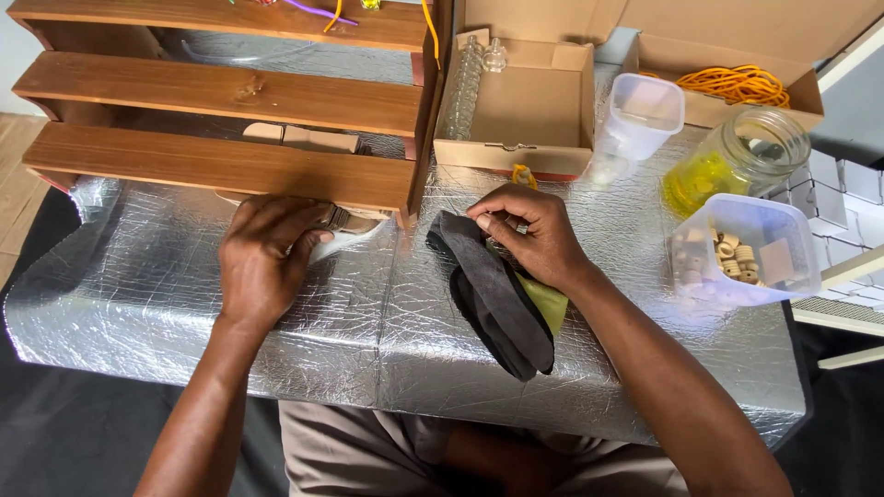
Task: The person folds a small white cardboard box, tucks in the flaps, and places it with other similar boxes.
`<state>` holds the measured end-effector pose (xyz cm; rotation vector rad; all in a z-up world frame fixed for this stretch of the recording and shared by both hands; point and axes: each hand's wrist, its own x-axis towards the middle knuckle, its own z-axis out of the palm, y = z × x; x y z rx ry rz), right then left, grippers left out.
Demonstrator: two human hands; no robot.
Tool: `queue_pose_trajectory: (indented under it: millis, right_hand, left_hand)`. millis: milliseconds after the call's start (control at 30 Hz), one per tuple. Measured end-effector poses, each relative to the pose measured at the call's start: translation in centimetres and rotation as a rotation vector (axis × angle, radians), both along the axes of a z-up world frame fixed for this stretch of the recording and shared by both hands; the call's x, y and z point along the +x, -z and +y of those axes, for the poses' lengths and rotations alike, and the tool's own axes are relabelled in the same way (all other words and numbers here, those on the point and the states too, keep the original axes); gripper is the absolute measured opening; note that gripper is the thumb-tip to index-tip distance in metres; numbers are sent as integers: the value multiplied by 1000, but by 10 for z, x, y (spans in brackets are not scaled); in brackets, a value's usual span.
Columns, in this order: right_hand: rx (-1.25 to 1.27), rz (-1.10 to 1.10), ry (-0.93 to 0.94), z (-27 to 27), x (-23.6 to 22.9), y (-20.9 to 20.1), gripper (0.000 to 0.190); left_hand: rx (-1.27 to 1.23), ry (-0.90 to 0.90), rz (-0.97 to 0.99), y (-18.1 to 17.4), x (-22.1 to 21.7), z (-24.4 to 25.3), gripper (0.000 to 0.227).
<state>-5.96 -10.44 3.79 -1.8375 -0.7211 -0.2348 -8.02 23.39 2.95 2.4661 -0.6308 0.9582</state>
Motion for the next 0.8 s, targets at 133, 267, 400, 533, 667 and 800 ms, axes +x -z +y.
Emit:
queue_pose_trajectory:
  millis: [133,267,400,533,667,800]
  right_hand:
    - [-10,32,-20,3,0,2,9]
    - [-42,82,-82,4,-1,1,7]
    - [-72,103,-101,2,1,1,8]
    - [-80,138,-117,1,-1,1,10]
    - [-99,149,-134,0,1,4,10]
    - [-111,174,-150,-1,2,5,11]
  left_hand:
    - [97,31,41,-9,12,11,20]
    - [180,106,160,-28,14,12,17]
    - [266,131,206,-28,22,20,18]
    - [277,161,242,-32,25,23,17]
    - [247,197,276,-36,28,25,17]
    - [284,224,248,-32,31,32,24]
